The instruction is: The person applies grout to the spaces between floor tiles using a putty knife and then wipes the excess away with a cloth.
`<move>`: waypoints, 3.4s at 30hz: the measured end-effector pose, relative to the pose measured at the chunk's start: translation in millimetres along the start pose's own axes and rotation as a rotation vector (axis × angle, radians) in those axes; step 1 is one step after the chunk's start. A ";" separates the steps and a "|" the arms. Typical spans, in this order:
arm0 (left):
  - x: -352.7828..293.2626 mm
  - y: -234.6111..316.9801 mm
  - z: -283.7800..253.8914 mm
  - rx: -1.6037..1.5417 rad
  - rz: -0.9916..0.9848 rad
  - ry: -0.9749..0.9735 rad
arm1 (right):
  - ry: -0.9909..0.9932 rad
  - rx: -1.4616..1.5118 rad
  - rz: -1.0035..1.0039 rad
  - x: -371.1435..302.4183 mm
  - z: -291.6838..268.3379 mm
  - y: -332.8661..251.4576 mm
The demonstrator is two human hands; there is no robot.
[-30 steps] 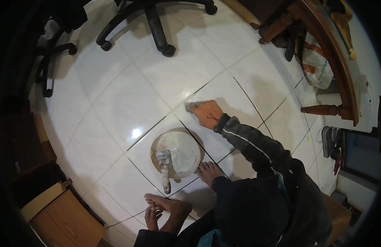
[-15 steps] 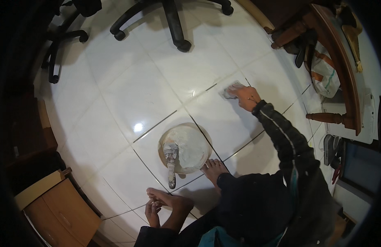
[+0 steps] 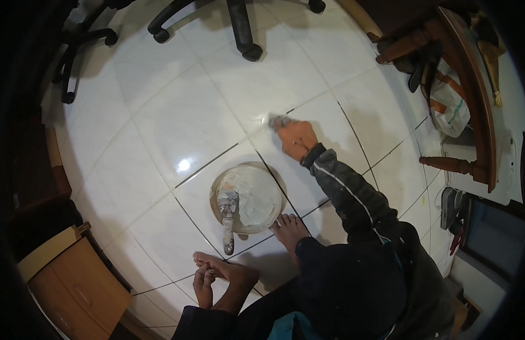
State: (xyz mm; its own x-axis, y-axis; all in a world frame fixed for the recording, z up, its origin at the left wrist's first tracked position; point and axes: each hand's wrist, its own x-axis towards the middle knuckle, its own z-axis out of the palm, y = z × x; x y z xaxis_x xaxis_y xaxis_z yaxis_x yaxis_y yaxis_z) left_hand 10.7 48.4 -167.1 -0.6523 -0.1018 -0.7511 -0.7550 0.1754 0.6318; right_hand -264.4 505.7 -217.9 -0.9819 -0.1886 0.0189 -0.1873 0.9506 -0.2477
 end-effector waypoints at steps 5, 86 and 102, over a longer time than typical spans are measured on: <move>8.9 1.9 -6.0 0.032 0.072 -0.021 | -0.113 0.235 -0.096 -18.6 -23.8 10.6; 33.9 42.5 17.6 0.012 0.225 -0.155 | -0.248 -0.024 0.291 -47.1 -79.3 133.4; 48.2 52.6 25.4 0.082 0.179 -0.158 | -0.516 0.099 0.133 -128.5 -102.0 170.3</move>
State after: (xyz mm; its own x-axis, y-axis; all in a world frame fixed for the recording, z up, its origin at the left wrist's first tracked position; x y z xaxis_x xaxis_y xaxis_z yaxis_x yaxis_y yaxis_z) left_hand -58.7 77.6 -174.9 -0.7518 0.0912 -0.6530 -0.6160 0.2563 0.7449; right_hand -173.1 716.9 -163.6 -0.8505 -0.1883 -0.4911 -0.0341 0.9515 -0.3058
